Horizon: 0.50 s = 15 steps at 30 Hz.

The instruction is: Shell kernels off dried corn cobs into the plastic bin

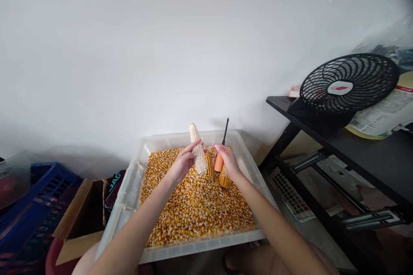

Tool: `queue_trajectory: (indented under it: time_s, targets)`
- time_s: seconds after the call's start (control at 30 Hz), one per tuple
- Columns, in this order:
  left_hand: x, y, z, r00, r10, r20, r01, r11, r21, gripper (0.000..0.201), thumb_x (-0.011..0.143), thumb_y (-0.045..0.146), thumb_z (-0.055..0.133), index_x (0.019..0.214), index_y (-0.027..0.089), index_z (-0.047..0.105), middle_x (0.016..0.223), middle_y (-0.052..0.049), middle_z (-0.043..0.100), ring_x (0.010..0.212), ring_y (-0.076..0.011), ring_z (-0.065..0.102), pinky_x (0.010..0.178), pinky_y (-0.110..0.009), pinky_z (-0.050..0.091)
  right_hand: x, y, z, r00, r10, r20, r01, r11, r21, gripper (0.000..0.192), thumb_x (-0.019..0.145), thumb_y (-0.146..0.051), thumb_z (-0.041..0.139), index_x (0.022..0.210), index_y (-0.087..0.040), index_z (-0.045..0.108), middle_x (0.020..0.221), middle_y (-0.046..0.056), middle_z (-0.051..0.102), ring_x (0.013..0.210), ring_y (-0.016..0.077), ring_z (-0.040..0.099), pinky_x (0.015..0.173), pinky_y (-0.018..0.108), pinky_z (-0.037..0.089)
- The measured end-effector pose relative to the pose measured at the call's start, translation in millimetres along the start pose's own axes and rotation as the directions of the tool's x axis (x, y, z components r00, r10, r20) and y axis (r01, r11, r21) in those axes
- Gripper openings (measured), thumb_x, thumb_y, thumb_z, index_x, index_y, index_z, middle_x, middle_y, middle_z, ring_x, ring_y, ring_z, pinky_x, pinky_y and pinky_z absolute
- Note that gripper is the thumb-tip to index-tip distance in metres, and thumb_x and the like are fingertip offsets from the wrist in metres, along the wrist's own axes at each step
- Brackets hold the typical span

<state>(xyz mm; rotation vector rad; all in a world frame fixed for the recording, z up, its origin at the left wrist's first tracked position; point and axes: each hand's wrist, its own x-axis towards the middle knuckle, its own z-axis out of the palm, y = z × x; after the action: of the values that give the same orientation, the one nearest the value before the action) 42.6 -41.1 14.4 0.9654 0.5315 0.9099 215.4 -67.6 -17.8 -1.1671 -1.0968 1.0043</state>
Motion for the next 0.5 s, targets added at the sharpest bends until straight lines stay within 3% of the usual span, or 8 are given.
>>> queue_trajectory:
  time_s: [0.13,0.27,0.4,0.5]
  targets:
    - [-2.4,-2.0,7.3,0.997,-0.025,-0.077,0.028,0.999,0.047,0.058,0.068,0.014,0.060,0.125,0.020,0.056,0.124,-0.008,0.059,0.114,-0.0242,0.051,0.091,-0.029,0.039,-1.7,-2.7,-4.8,0.972,-0.201,-0.120,0.168,0.956,-0.242,0.034,0.082,-0.051,0.048,0.067,-0.021,0.049,0.065,-0.001,0.048,0.065,0.0145,0.046,0.061,0.025,0.036]
    - [-1.4,-3.6,8.2,0.990,-0.042,-0.135,0.048,0.998,0.043,0.060,0.068,0.014,0.059,0.127,0.024,0.054,0.124,-0.003,0.059,0.101,-0.0172,0.056,0.083,-0.023,0.042,-4.2,-5.8,-7.2,0.964,-0.264,0.018,0.253,0.902,-0.349,0.033,0.084,-0.047,0.046,0.064,-0.020,0.046,0.064,-0.001,0.047,0.066,0.0148,0.046,0.064,0.025,0.036]
    - [1.2,-8.6,6.3,0.987,-0.102,-0.122,0.089,0.991,-0.102,0.067,0.068,0.019,0.050,0.135,0.022,0.045,0.111,-0.004,0.064,0.096,-0.0177,0.057,0.086,-0.028,0.043,-6.8,-4.4,1.4,0.955,-0.197,0.219,0.271,0.880,-0.389,0.031,0.079,-0.046,0.055,0.064,-0.020,0.052,0.067,0.000,0.051,0.069,0.0156,0.048,0.066,0.027,0.037]
    - [2.1,-13.2,5.2,0.991,-0.074,-0.112,0.062,0.993,-0.104,0.072,0.065,0.017,0.048,0.137,0.020,0.041,0.105,-0.004,0.065,0.099,-0.0193,0.057,0.090,-0.031,0.041,-6.8,-1.5,5.7,0.957,-0.035,0.289,0.138,0.929,-0.344,0.033,0.073,-0.048,0.060,0.060,-0.019,0.052,0.061,-0.002,0.049,0.062,0.0140,0.047,0.060,0.026,0.036]
